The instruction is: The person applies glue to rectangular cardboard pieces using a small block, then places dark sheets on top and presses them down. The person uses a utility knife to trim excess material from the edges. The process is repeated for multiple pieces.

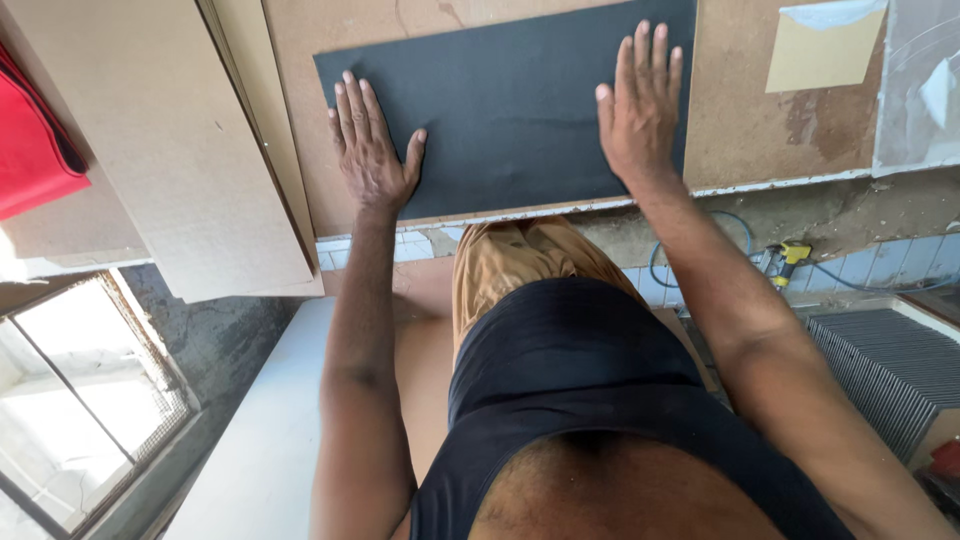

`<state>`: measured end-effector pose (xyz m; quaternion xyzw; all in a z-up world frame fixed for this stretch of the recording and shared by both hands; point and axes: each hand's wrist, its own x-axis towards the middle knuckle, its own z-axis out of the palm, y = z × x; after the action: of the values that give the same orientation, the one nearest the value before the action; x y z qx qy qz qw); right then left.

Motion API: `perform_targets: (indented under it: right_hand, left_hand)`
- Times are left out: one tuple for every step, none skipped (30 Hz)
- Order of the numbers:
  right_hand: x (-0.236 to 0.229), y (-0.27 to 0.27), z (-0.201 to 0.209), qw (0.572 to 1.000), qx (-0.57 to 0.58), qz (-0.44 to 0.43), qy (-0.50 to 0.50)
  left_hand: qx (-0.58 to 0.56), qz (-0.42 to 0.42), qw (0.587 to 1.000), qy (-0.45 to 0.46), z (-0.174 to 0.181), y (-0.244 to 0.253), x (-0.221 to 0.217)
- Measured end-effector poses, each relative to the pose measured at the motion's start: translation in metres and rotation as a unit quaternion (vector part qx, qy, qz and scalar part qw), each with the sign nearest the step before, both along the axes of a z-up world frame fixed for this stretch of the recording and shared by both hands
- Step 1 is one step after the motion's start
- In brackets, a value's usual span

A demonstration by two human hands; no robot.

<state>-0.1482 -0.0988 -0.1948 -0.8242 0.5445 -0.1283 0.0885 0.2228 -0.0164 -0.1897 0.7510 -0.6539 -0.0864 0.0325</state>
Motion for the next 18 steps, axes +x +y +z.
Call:
perform_targets:
  right_hand:
    - [0.015,0.005,0.005,1.0,0.02,0.018,0.015]
    - [0.035,0.013,0.009,0.998,0.04,0.036,0.03]
    - [0.055,0.027,0.013,0.992,0.067,0.106,-0.009]
    - [0.079,0.042,0.016,0.979,0.094,0.176,-0.046]
    - [0.111,0.054,0.016,0.963,0.133,0.227,-0.051]
    - [0.13,0.06,0.016,0.944,0.171,0.277,-0.055]
    - [0.135,0.06,0.015,0.946,0.16,0.279,-0.037]
    - [0.138,0.06,0.012,0.948,0.148,0.28,-0.019]
    - [0.134,0.063,0.01,0.949,0.145,0.28,-0.002]
    - [0.118,0.062,0.008,0.956,0.161,0.243,0.019]
    - [0.095,0.053,0.007,0.963,0.17,0.206,0.042]
    - [0.072,0.043,0.008,0.971,0.168,0.15,0.085]
    - [0.048,0.036,0.01,0.973,0.167,0.094,0.129]
    - [0.022,0.026,0.015,0.979,0.165,0.029,0.116]
    - [0.004,0.022,0.019,0.981,0.163,-0.033,0.103]
    - [-0.005,0.022,0.022,0.978,0.177,-0.052,0.102]
    - [-0.013,0.017,0.026,0.975,0.186,-0.075,0.099]
    - [-0.012,0.016,0.029,0.971,0.195,-0.099,0.096]
  left_hand:
    - [0.002,0.0,1.0,0.004,0.003,0.002,0.0]
    - [0.003,0.0,1.0,0.008,0.006,0.004,0.001]
    - [0.005,-0.003,1.0,0.012,0.008,0.004,0.0]
    - [0.008,-0.006,1.0,0.016,0.011,0.005,-0.001]
    - [0.006,-0.008,1.0,0.019,0.014,0.003,-0.001]
    - [0.007,-0.009,1.0,0.025,0.017,0.001,-0.002]
    - [0.01,-0.01,0.999,0.03,0.021,0.001,-0.001]
    - [0.012,-0.011,0.999,0.034,0.023,-0.002,-0.001]
    - [0.014,-0.013,0.999,0.035,0.025,0.001,-0.001]
    - [0.015,-0.014,0.999,0.037,0.027,0.004,0.0]
    - [0.011,-0.016,0.999,0.038,0.027,0.0,0.001]
    - [0.013,-0.015,0.999,0.04,0.027,-0.003,0.002]
    - [0.019,-0.013,0.999,0.044,0.027,-0.003,0.002]
    - [0.024,-0.011,0.998,0.048,0.026,-0.004,0.002]
    - [0.026,-0.012,0.998,0.049,0.027,-0.001,0.003]
    - [0.027,-0.014,0.998,0.05,0.027,0.002,0.003]
    - [0.024,-0.019,0.998,0.049,0.027,0.0,0.004]
    - [0.025,-0.021,0.998,0.044,0.027,-0.002,0.005]
